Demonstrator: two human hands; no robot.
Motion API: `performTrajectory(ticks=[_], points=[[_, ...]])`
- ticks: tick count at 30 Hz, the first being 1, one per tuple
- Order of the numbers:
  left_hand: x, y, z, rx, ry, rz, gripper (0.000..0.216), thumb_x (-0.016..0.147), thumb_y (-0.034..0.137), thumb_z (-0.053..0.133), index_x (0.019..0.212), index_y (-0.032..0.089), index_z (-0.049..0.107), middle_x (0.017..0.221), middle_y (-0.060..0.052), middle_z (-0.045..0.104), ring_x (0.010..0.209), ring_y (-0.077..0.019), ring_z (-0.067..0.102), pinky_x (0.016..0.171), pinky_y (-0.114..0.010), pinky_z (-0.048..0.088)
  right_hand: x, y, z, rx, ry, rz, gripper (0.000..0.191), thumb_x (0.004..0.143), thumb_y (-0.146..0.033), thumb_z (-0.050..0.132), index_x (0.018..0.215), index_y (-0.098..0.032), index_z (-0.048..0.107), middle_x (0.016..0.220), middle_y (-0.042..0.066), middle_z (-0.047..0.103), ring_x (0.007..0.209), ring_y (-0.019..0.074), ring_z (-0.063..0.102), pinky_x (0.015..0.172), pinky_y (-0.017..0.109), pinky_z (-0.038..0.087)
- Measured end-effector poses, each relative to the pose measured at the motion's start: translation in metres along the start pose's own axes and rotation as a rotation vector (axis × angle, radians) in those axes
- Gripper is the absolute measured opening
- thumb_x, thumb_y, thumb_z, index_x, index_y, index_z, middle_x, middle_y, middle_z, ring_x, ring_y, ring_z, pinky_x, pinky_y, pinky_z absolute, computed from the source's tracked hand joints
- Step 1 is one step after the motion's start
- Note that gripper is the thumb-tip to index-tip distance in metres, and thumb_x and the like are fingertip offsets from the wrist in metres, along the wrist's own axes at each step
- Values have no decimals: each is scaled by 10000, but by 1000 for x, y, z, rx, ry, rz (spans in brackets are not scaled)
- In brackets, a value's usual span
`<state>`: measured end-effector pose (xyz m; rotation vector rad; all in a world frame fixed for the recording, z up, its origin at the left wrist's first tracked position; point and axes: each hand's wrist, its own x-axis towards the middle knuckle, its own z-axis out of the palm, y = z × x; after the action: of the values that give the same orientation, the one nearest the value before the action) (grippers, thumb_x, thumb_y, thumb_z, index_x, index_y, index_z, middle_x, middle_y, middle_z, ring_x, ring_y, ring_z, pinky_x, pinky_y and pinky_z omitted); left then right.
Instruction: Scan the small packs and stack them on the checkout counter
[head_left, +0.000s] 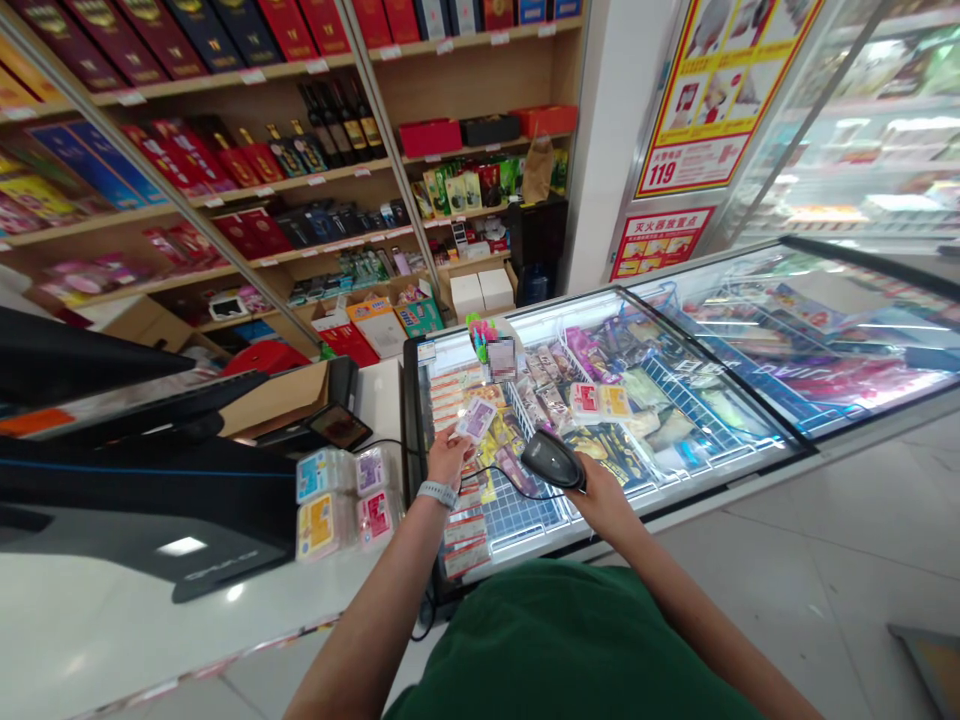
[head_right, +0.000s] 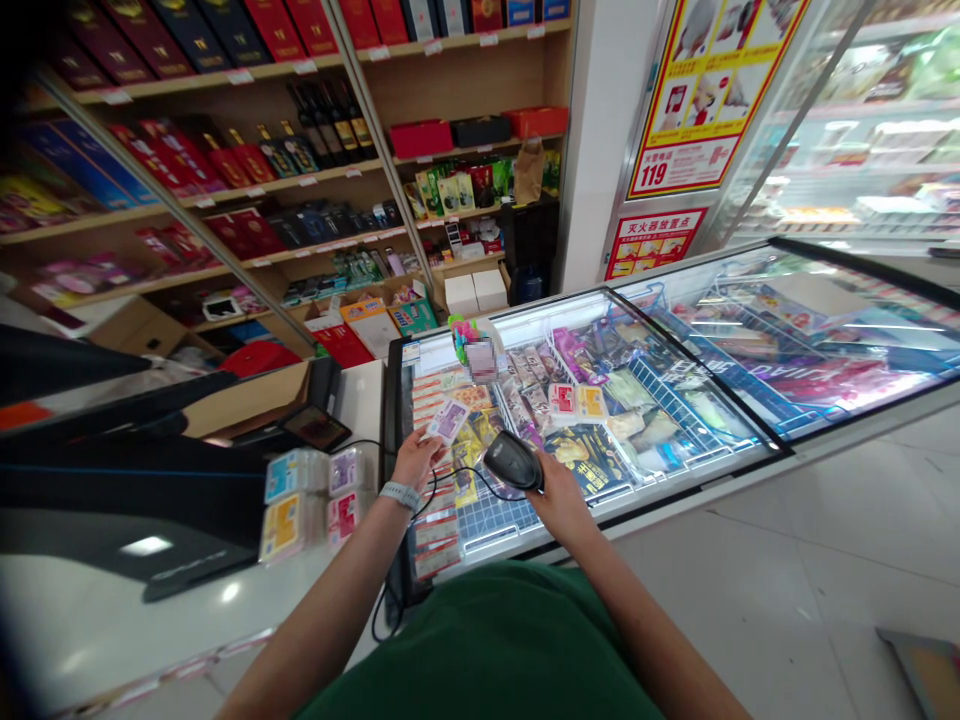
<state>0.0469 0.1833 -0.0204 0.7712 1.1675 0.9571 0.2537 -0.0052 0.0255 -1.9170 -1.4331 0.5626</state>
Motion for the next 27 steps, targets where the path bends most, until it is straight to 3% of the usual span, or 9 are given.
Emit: performTrajectory(ticks=[5, 13, 27], points=[[-2, -6, 8, -19, 20, -47, 501, 625, 120, 735, 1088, 187, 556, 764, -1, 658, 664, -115, 642, 688, -283, 513, -3, -2, -4, 4, 21, 17, 349, 746, -168, 556, 1094, -200, 562, 1031, 75, 674, 989, 255, 635, 857, 361, 477], [-2, -15, 31, -47, -24, -129, 450, 600, 67, 697, 997, 194, 528, 768, -16, 678, 636, -133, 653, 691, -307, 518, -10, 0, -11, 46, 19, 18, 378, 748, -173, 538, 1125, -187, 557, 1042, 86, 678, 990, 258, 641, 859, 368, 485], [21, -60, 109, -50, -157, -376, 239, 633, 95, 732, 737, 176, 533, 671, -25, 634, 616, -135, 635, 590, -248, 481, -23, 9, -23, 52, 100, 77, 395, 716, -142, 519, 1103, -213, 554, 1031, 71, 682, 976, 247, 647, 844, 364, 501]])
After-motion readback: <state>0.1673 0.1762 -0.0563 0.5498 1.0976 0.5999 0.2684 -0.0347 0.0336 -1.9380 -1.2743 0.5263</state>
